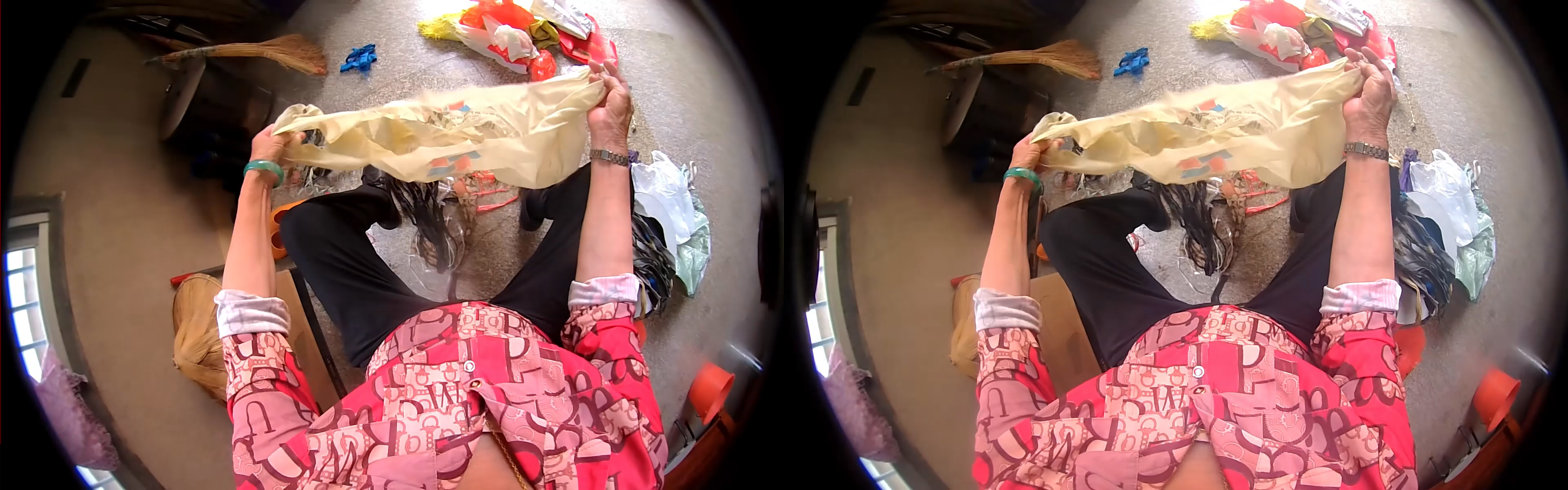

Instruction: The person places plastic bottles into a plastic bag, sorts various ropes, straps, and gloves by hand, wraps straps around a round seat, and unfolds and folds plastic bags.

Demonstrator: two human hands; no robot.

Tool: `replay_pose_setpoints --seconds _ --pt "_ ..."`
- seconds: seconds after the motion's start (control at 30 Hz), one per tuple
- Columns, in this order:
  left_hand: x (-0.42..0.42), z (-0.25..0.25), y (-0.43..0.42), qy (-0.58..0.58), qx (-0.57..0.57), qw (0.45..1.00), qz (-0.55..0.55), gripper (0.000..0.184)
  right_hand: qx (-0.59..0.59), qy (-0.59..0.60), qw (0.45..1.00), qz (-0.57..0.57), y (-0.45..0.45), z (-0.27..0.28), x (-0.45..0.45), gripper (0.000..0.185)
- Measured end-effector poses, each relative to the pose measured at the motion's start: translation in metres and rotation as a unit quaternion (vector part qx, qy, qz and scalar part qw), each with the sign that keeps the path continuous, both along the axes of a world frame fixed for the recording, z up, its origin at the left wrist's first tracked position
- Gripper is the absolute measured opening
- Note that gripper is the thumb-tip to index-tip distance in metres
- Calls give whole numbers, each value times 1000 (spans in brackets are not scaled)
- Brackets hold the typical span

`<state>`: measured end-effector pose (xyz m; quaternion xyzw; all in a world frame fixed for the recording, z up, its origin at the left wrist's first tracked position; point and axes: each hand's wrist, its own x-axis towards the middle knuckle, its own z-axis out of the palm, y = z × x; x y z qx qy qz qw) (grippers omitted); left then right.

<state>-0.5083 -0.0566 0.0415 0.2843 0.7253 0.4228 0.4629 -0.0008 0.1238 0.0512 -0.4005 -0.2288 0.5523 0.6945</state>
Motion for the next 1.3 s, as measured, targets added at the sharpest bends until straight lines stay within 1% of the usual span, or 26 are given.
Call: replay_pose_setpoints --seconds 0.03,0.1,0.13,0.2,0.23,0.27,0.33,0.37,0.43,0.5,0.57,0.6,0.63,0.7,0.73,0.77,0.83,0.87,0.9,0.97,1.0,1.1,1.13,1.23,1.27,1.3 --pt "14 15 0 0 -1 1000 0 31 12 -17 1000 20 -1 0 0 30" --pt "43 45 -1 -166 22 983 -72 32 8 -26 999 41 0 -4 -2 30" --pt "48 48 -2 -167 21 983 -74 32 26 -26 996 85 -3 -1 -7 30" --pt "55 52 1 -262 55 951 -154 37 48 -44 987 149 -11 8 -22 29" --pt "59 49 4 -265 54 950 -157 37 52 -56 981 179 -20 14 -30 28" --pt "64 44 7 -296 49 938 -173 36 123 -179 954 204 -23 14 -36 28" --pt "80 36 16 -347 55 915 -200 35 160 -258 912 275 -33 16 -47 28" --pt "93 36 20 -351 53 912 -205 35 131 -214 912 323 -46 28 -61 28" --pt "123 42 27 -359 82 909 -194 29 94 -269 864 416 -60 29 -85 29" --pt "150 47 36 -371 72 903 -203 25 151 -364 804 445 -76 25 -107 30" --pt "174 48 44 -374 78 896 -228 22 298 -501 738 341 -89 18 -123 31" --pt "186 51 46 -376 72 898 -215 17 318 -551 717 285 -94 19 -127 25" --pt "187 48 50 -378 69 897 -218 17 314 -552 719 284 -93 16 -125 25" --pt "186 42 56 -238 65 946 -209 21 302 -625 669 267 -88 8 -124 17" --pt "190 44 56 -176 54 970 -160 18 302 -615 681 257 -85 7 -122 12" --pt "188 40 56 -175 53 970 -160 18 302 -614 682 256 -83 6 -120 12" --pt "183 30 58 -248 76 958 -125 16 268 -624 710 187 -78 4 -116 13" --pt "185 27 56 -279 85 949 -121 11 266 -626 710 185 -75 4 -114 13" --pt "187 24 56 -280 84 948 -123 11 242 -614 726 191 -74 2 -112 15" --pt "198 29 53 -267 119 949 -123 9 196 -589 758 201 -69 -2 -109 18" --pt "202 34 54 -249 105 955 -119 9 163 -576 773 213 -64 -9 -107 19" --pt "208 43 51 -225 111 965 -83 8 166 -543 791 228 -62 -7 -103 18" --pt "209 45 51 -231 125 962 -77 8 152 -520 811 222 -64 -5 -104 16" --pt "209 53 50 -267 127 953 -71 8 133 -532 804 230 -64 2 -98 15" --pt "208 54 48 -287 121 947 -81 8 146 -526 809 216 -65 2 -98 22" --pt "208 51 48 -287 122 947 -81 8 148 -526 809 216 -65 3 -98 22"
